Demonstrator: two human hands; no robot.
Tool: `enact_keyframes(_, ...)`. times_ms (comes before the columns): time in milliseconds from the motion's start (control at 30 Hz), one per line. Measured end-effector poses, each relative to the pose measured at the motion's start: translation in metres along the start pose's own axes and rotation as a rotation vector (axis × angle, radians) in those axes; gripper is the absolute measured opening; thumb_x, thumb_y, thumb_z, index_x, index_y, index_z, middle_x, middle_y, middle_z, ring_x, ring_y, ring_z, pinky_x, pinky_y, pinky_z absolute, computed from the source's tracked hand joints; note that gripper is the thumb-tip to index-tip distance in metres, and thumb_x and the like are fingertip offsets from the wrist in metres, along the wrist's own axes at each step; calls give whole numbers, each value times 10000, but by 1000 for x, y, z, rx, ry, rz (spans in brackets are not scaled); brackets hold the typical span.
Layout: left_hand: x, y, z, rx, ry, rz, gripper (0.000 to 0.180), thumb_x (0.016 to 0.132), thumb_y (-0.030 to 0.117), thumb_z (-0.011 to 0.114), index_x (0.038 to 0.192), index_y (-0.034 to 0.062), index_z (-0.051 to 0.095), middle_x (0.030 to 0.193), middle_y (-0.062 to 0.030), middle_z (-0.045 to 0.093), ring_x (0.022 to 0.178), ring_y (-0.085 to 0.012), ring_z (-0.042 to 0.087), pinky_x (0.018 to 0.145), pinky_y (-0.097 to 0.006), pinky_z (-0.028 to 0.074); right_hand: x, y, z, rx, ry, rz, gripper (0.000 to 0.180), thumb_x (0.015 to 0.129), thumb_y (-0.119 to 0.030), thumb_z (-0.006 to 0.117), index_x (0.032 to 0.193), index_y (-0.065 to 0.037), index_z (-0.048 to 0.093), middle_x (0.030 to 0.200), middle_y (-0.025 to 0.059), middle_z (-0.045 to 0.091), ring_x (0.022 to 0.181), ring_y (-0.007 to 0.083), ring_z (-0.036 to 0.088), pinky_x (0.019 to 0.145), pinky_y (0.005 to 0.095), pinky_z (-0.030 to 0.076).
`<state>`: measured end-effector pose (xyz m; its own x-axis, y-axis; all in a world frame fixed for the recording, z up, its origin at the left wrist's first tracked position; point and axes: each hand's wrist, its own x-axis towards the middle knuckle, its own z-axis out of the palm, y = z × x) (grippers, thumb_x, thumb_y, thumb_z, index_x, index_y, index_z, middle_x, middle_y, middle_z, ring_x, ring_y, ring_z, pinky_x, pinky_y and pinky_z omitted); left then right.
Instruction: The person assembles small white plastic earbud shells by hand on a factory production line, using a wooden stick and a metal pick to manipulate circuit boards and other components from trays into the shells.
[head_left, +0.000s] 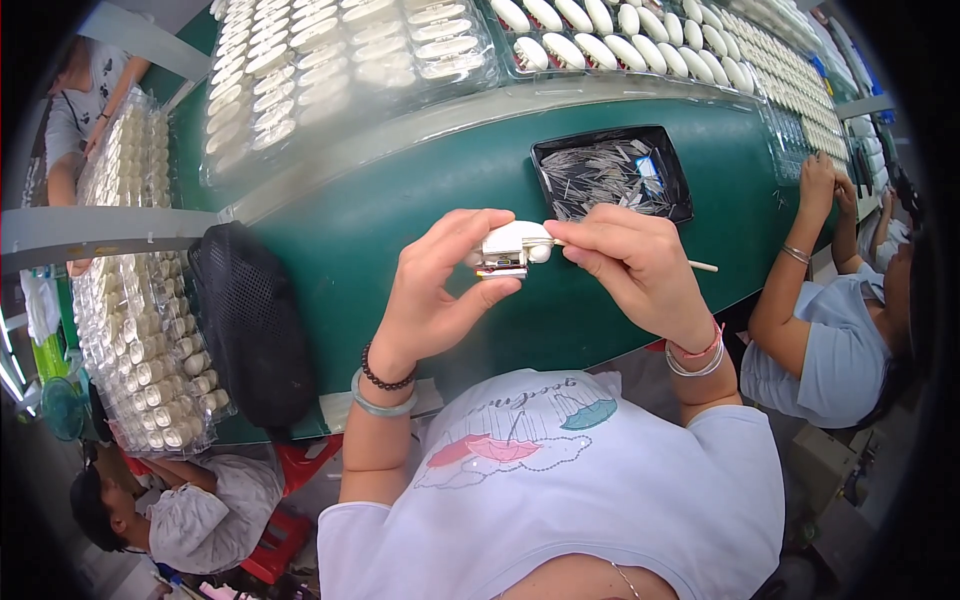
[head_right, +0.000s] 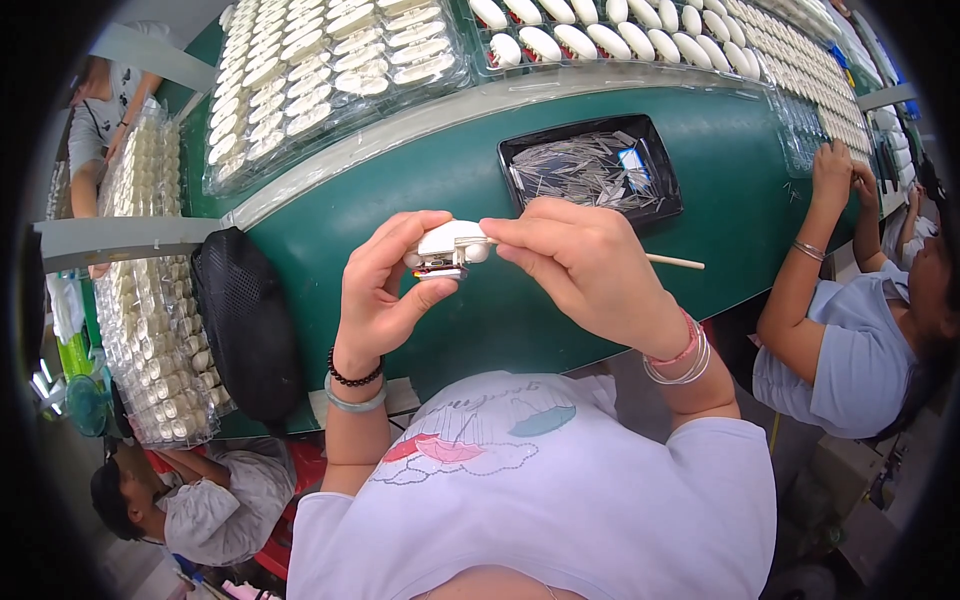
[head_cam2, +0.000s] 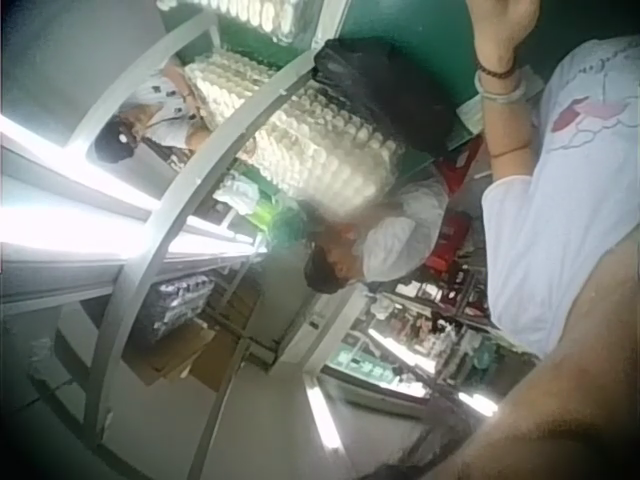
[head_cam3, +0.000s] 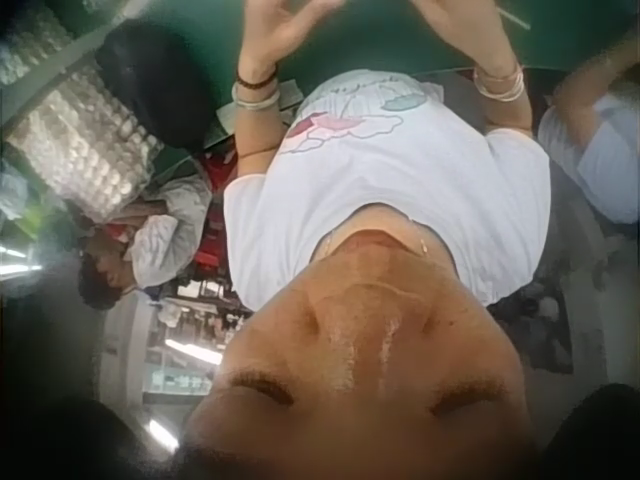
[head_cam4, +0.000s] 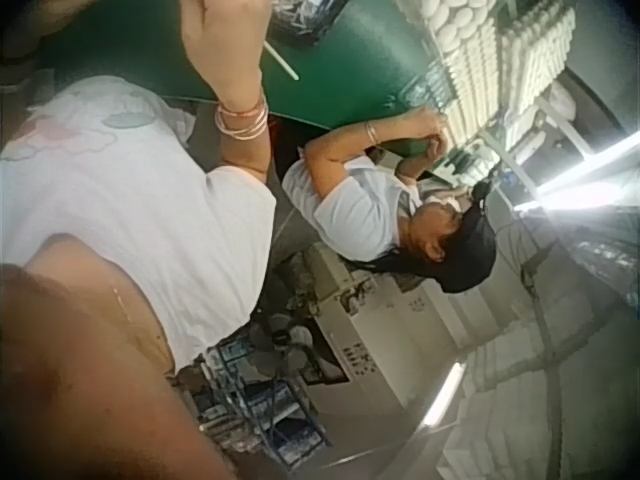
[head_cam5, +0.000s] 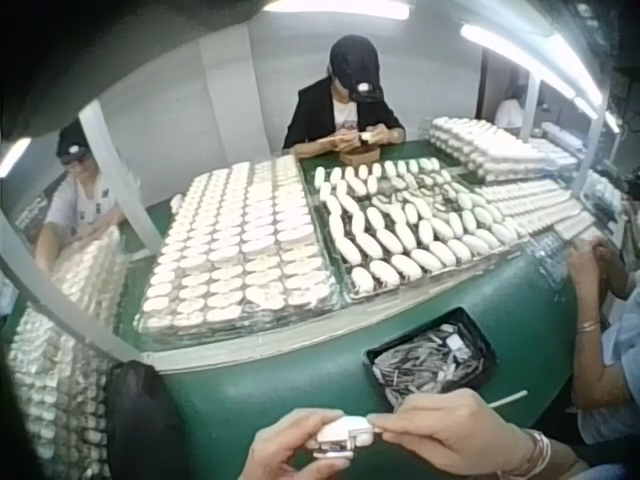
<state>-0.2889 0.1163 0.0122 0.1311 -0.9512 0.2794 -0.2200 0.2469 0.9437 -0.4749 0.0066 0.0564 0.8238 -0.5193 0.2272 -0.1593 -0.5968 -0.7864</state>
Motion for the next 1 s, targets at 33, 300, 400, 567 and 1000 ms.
enact_keyframes(33, 0, 0, 0, 2, -6, 1, 450, 706, 96, 723, 1104, -34, 557, 996, -148, 596, 850, -236, 596, 733, -298, 477, 0, 0, 0, 0, -1, 1, 230, 778, 31, 600, 1001, 4, 645, 687, 93, 557, 583, 182, 530, 521, 268, 396)
enact_keyframes(300, 2, 0, 0, 117, -87, 17, 432, 713, 91, 714, 1093, -37, 553, 1014, -156, 588, 864, -258, 590, 711, -307, 508, -4, 11, 5, -72, -72, -17, 205, 790, 20, 594, 991, 15, 634, 652, 95, 570, 561, 186, 564, 506, 270, 428)
enact_keyframes(400, 3, 1, 5, 198, -124, 55, 430, 711, 87, 714, 1088, -39, 550, 1010, -159, 583, 871, -265, 579, 685, -310, 523, -7, 15, 7, -72, -78, -8, 186, 797, 2, 597, 979, 18, 633, 662, 109, 577, 545, 201, 561, 491, 282, 429)
enact_keyframes(567, 2, 0, 7, 365, -107, 113, 427, 675, 50, 715, 1063, -24, 553, 991, -155, 581, 858, -301, 556, 719, -352, 487, -6, 18, 14, -163, -86, -30, 187, 801, -18, 603, 982, 23, 625, 666, 120, 573, 529, 228, 547, 483, 301, 427)
enact_keyframes(1000, 1, -11, -4, 42, 2, 4, 445, 689, 67, 723, 1097, -20, 568, 1001, -150, 602, 862, -243, 605, 733, -297, 486, 1, 7, 4, -92, 175, -176, 188, 742, 27, 636, 925, -20, 640, 698, 81, 564, 591, 212, 578, 509, 298, 461)
